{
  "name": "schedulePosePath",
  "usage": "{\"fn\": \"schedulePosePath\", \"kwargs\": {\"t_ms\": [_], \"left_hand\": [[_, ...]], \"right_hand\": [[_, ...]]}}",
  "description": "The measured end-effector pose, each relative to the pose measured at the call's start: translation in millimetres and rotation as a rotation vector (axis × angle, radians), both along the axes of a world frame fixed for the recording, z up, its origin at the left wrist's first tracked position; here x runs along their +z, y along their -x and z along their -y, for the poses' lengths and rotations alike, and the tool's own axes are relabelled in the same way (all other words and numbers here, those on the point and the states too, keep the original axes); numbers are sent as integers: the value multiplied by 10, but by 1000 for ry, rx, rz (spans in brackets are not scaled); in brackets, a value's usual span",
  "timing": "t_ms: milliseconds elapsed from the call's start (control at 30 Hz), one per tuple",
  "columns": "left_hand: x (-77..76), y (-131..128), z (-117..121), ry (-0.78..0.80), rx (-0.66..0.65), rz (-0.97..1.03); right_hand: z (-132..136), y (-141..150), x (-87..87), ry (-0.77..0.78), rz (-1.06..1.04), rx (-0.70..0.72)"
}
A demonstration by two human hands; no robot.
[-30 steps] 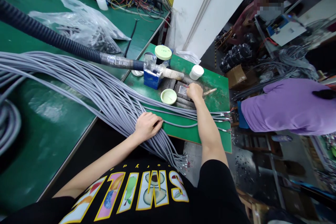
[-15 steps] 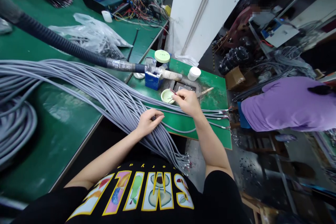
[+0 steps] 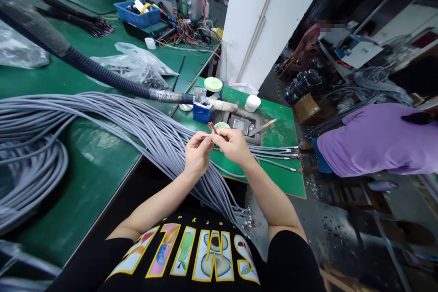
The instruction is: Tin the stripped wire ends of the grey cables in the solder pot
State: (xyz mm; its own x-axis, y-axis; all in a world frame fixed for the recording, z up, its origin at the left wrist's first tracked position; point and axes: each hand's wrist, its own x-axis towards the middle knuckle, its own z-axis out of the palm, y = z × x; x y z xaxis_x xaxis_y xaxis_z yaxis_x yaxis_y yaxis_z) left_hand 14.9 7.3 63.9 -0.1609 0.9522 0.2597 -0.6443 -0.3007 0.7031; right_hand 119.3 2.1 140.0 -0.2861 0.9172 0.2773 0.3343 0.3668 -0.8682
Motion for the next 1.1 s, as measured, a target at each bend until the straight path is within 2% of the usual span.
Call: {"fn": "schedulePosePath", "kwargs": {"t_ms": [67,200,367,500,567,633,767,833,967,1100], "left_hand": [[55,68,0,25,-61,16],[102,196,1,41,-266,-27],[-16,108,32,73,-642,16],[-121,-12,122,172,-712,51],[-146,-41,187,162,-728,34],[-158,-55,242,125,-705,26],[-189,-48,260,52,-525,-63],[-213,-32,233,-8,-416,-160],[-227,-16,202,-91,-283,-337],[-172,-42,236,-208,-202,-492]], "right_hand": [[48,-48,0,-26,71,20],[211,-167,-41,-103,306,104],[398,-198,-166,-194,362,124],[445,-238,-255,-177,326,34],[451,-268,-284,-156,303,-20],[456,-288,-301,-146,290,-38],[473,-309,-284,-149,337,-36],[488,-322,-246,-254,357,-99],[505,-315,-148,-488,375,-334],[445,-233,-117,-638,538,-393]]}}
